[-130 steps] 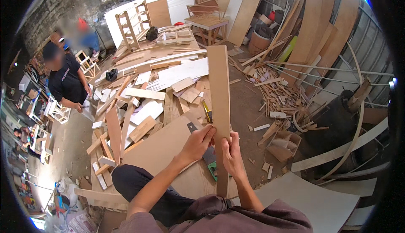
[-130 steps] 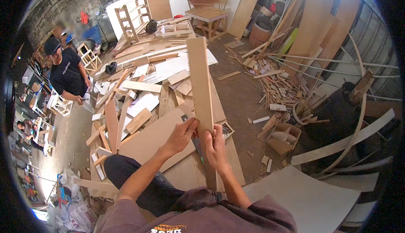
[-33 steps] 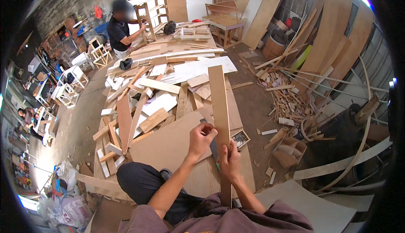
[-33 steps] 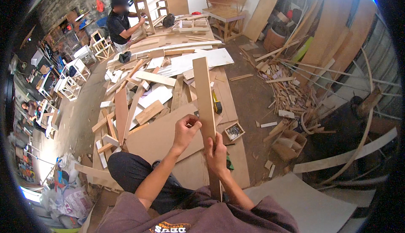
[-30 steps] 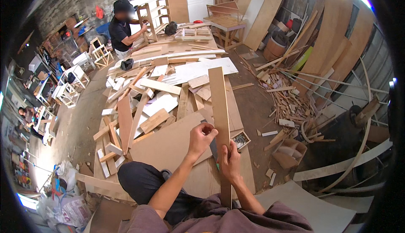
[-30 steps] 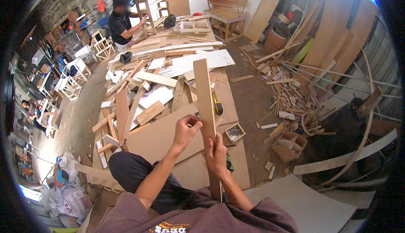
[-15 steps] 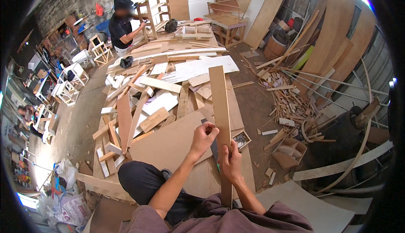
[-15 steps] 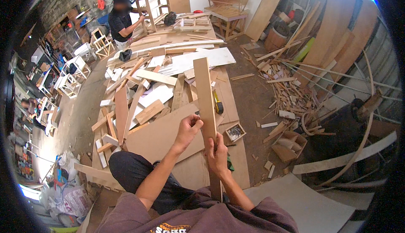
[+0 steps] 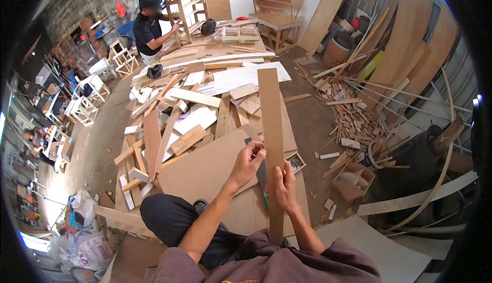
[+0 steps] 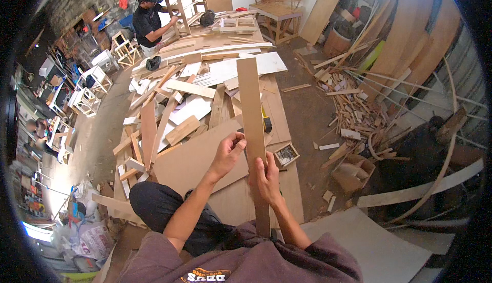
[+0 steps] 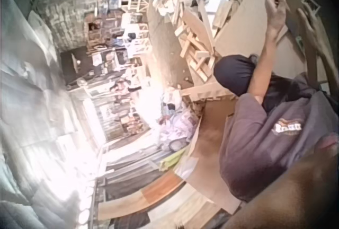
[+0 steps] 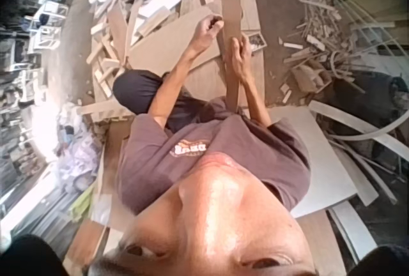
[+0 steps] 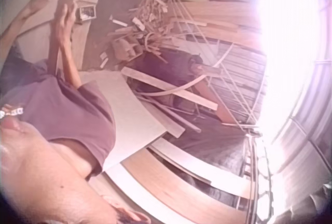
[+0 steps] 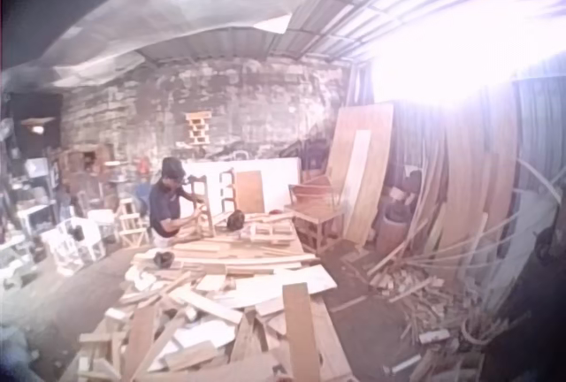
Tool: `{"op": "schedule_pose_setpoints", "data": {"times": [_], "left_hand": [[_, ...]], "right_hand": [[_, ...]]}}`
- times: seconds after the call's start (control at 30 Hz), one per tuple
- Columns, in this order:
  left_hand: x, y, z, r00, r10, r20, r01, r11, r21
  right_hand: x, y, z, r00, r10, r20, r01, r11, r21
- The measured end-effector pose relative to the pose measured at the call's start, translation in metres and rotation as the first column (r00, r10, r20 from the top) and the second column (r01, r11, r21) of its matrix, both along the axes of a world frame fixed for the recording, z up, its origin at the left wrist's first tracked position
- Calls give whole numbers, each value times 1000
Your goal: The person marks lines on wooden boards using a combination square and sands the edges and surfaces of several wooden pieces with sandpaper.
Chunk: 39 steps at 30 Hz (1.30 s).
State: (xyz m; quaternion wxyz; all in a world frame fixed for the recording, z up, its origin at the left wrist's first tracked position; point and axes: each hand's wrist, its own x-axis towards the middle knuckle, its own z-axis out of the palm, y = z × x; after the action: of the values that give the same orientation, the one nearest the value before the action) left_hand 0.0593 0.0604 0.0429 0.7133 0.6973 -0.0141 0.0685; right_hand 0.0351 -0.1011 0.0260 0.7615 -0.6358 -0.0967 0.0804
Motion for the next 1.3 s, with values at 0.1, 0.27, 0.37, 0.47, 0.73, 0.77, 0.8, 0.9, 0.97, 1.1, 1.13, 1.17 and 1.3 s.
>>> {"op": "schedule_pose_setpoints", "data": {"times": [0.1,0.27,0.37,0.47,0.73,0.77,0.8,0.9,0.97,1.1,1.13,1.17,1.3], "left_hand": [[-10,0,12,998,62,-13,-61,997,49],[-22,2,28,997,66,31,-66,998,13],[-27,-3,34,997,67,42,-64,995,-75],[-32,-11,27,998,67,-23,-69,992,-109],[-38,-31,5,983,183,-10,-180,953,-242],[-38,-31,3,983,182,1,-175,948,-266],[-38,-31,3,983,185,7,-175,940,-292],[-44,-26,3,979,201,-19,-198,938,-286],[-49,-21,2,970,235,-56,-242,946,-216],[-64,-19,-9,950,312,-9,-304,920,-247],[-68,-20,-14,942,335,-7,-325,908,-266],[-70,-21,-19,934,358,-6,-345,894,-285],[-89,-6,-38,916,399,-47,-400,894,-202]], "right_hand": [[-3,2,4,999,6,54,-2,997,-78],[-4,0,15,996,35,79,-35,999,-4],[-5,-8,29,996,61,71,-60,998,-14],[-7,-16,26,995,91,51,-89,995,-38],[-18,-23,21,993,114,2,-114,993,44],[-17,-22,21,993,114,10,-114,993,37],[-16,-21,19,993,119,14,-119,992,27],[-13,-17,9,991,132,8,-132,991,19],[-13,-10,4,989,146,-9,-145,989,36],[-7,-2,3,973,228,-28,-228,973,29],[-5,0,0,969,246,-18,-246,969,8],[-3,2,-1,965,263,-9,-263,965,-14],[-2,11,8,931,365,-7,-363,926,-103]]}}
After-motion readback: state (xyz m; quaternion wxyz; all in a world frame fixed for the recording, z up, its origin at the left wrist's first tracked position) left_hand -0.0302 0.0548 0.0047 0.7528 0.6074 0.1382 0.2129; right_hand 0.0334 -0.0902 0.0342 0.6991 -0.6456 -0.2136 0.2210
